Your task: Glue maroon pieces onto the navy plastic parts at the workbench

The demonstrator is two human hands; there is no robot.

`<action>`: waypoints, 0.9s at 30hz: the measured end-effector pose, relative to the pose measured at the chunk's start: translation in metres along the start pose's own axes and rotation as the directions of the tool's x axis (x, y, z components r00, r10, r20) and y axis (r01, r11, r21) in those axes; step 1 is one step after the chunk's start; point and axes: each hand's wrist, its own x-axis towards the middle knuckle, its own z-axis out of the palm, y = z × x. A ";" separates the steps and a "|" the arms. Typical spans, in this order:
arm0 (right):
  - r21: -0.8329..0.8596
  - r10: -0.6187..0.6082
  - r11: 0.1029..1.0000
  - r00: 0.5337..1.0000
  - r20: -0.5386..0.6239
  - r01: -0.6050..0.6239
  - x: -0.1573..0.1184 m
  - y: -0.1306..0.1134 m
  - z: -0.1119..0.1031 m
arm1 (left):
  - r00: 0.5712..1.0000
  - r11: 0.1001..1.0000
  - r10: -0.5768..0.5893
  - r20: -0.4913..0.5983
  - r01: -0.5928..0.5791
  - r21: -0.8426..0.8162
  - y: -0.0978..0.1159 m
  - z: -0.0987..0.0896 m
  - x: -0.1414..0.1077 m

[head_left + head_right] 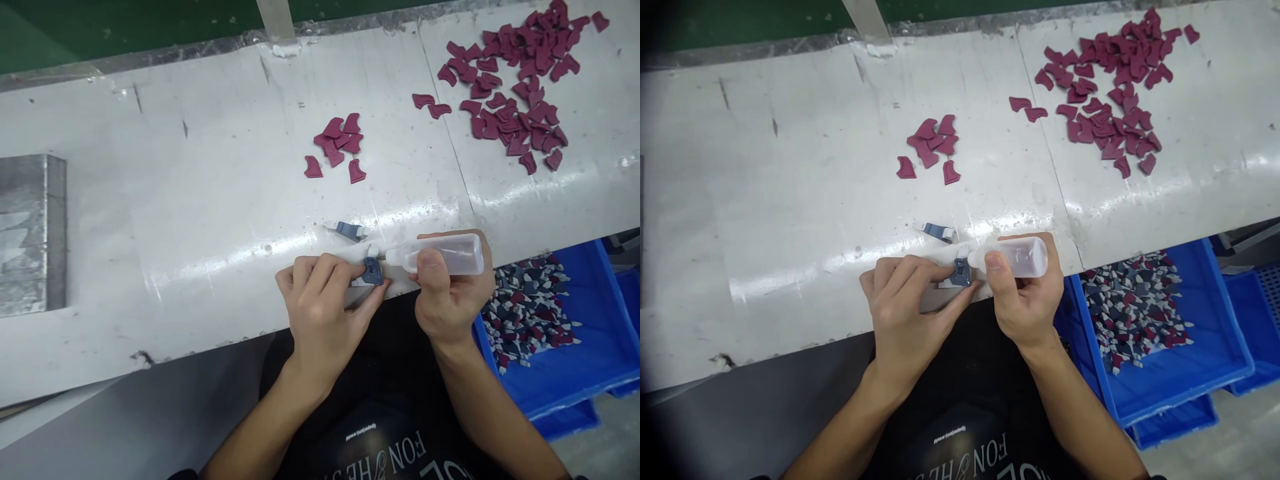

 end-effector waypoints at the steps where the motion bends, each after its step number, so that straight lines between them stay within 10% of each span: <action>1: -0.001 -0.021 1.000 1.000 -0.002 0.021 0.000 0.001 0.000 | 1.000 1.000 0.002 -0.002 -0.002 0.000 0.000 0.000 0.000; 18: 0.031 -0.031 0.999 0.999 -0.010 0.032 0.000 0.004 -0.001 | 1.000 1.000 -0.023 -0.008 0.023 0.005 0.003 0.001 0.002; 27: 0.303 0.220 0.938 0.965 -0.144 -0.169 -0.002 0.009 0.000 | 1.000 0.999 -0.006 -0.016 0.007 0.052 0.009 0.011 0.008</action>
